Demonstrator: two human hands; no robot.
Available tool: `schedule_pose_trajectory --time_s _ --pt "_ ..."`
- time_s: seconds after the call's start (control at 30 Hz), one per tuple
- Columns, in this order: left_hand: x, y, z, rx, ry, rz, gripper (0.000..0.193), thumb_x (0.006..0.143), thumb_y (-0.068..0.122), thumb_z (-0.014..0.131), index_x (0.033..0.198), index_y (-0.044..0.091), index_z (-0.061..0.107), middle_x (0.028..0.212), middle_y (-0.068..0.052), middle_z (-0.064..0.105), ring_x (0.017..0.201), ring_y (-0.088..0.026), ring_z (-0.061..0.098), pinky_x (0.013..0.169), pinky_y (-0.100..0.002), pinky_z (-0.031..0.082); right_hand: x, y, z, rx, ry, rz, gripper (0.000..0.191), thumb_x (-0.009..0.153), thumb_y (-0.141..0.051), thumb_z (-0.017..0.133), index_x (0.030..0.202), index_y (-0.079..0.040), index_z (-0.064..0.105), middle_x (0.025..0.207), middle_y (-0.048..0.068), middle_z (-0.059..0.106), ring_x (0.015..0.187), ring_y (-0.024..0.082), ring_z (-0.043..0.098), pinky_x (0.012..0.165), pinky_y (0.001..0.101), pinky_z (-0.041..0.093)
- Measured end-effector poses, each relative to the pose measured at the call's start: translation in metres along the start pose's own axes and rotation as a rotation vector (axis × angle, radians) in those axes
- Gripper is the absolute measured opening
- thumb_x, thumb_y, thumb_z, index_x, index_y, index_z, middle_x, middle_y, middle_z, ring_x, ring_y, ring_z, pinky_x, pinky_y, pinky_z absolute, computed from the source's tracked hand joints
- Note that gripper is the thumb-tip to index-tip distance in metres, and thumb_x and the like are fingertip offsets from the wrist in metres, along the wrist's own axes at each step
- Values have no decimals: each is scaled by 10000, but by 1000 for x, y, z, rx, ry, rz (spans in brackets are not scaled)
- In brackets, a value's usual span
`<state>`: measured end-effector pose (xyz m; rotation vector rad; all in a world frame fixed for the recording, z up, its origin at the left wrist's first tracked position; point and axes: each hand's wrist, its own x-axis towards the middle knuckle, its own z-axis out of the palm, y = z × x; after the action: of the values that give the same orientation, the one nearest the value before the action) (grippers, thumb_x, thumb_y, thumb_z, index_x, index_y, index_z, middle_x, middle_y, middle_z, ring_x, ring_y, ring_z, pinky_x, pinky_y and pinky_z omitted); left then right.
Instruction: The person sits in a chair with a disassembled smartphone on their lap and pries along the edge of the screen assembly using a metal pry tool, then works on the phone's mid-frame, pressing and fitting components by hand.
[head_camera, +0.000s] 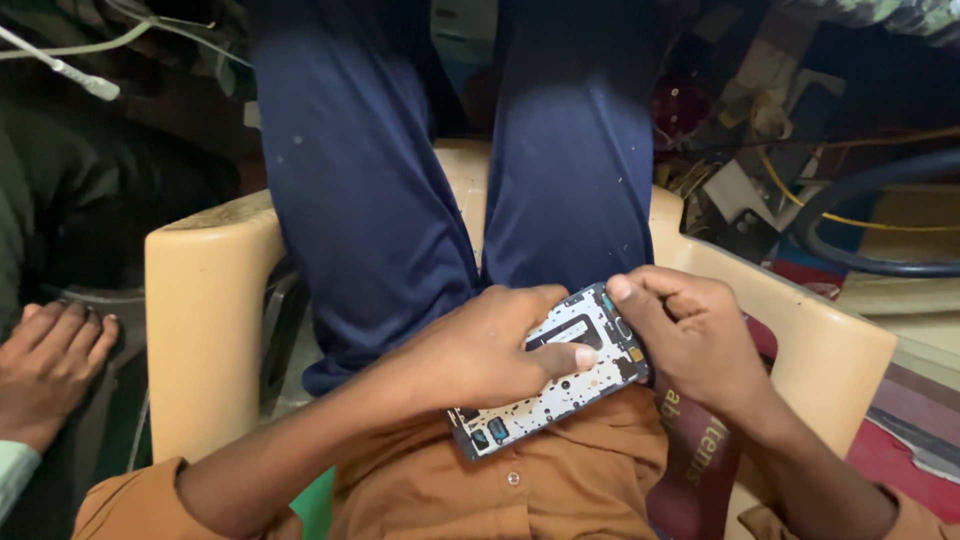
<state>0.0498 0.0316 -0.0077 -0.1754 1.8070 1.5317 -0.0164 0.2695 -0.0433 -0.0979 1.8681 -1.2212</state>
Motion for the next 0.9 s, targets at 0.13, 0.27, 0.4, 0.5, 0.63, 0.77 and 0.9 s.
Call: schedule_pose_trajectory --time_s 0.13,0.27,0.4,0.5,0.63,0.77,0.9 --pt "-2 0 -6 27 47 31 369 864 402 671 1009 63 676 775 -142 746 740 -269 762 682 -407 554 -5 -10 -15 139 -72 53 350 1011 -169 531 1209 63 704 982 26 768 862 38 678 761 200 558" --pt "-4 2 -10 34 76 49 373 857 401 672 1000 56 664 764 -143 742 718 -280 760 668 -414 553 -11 -18 -18 64 -86 49 398 931 -85 639 1310 29 682 899 68 770 704 90 678 625 237 550" --pt "-5 2 -8 62 86 42 376 857 400 676 1002 54 658 753 -167 730 733 -310 749 683 -427 549 -12 -17 -11 -23 -11 -13 353 920 -53 657 1258 37 704 880 63 778 651 76 658 563 227 531" --pt "-6 1 -6 69 97 30 378 856 398 674 1006 52 648 765 -179 725 748 -337 743 693 -440 551 -16 -15 -2 -119 60 -92 322 913 -40 652 1220 27 720 823 43 762 589 59 655 475 212 522" --pt "-8 1 -2 81 88 76 381 875 397 665 1023 47 634 790 -189 723 790 -364 735 707 -463 548 -19 -12 6 -239 166 -242 185 949 -47 677 1094 33 758 774 13 722 618 16 605 508 177 474" --pt "-10 2 3 85 42 40 392 876 406 651 1035 49 617 790 -200 717 791 -384 726 703 -480 542 -23 -11 12 -221 212 -236 109 980 -60 665 989 27 730 669 -21 651 596 2 540 512 176 420" --pt "-8 5 5 87 14 45 393 886 420 650 1006 47 623 789 -204 720 785 -386 725 703 -482 538 -21 -11 13 -219 246 -123 230 1043 -123 643 891 39 699 664 -13 598 605 19 494 512 200 392"
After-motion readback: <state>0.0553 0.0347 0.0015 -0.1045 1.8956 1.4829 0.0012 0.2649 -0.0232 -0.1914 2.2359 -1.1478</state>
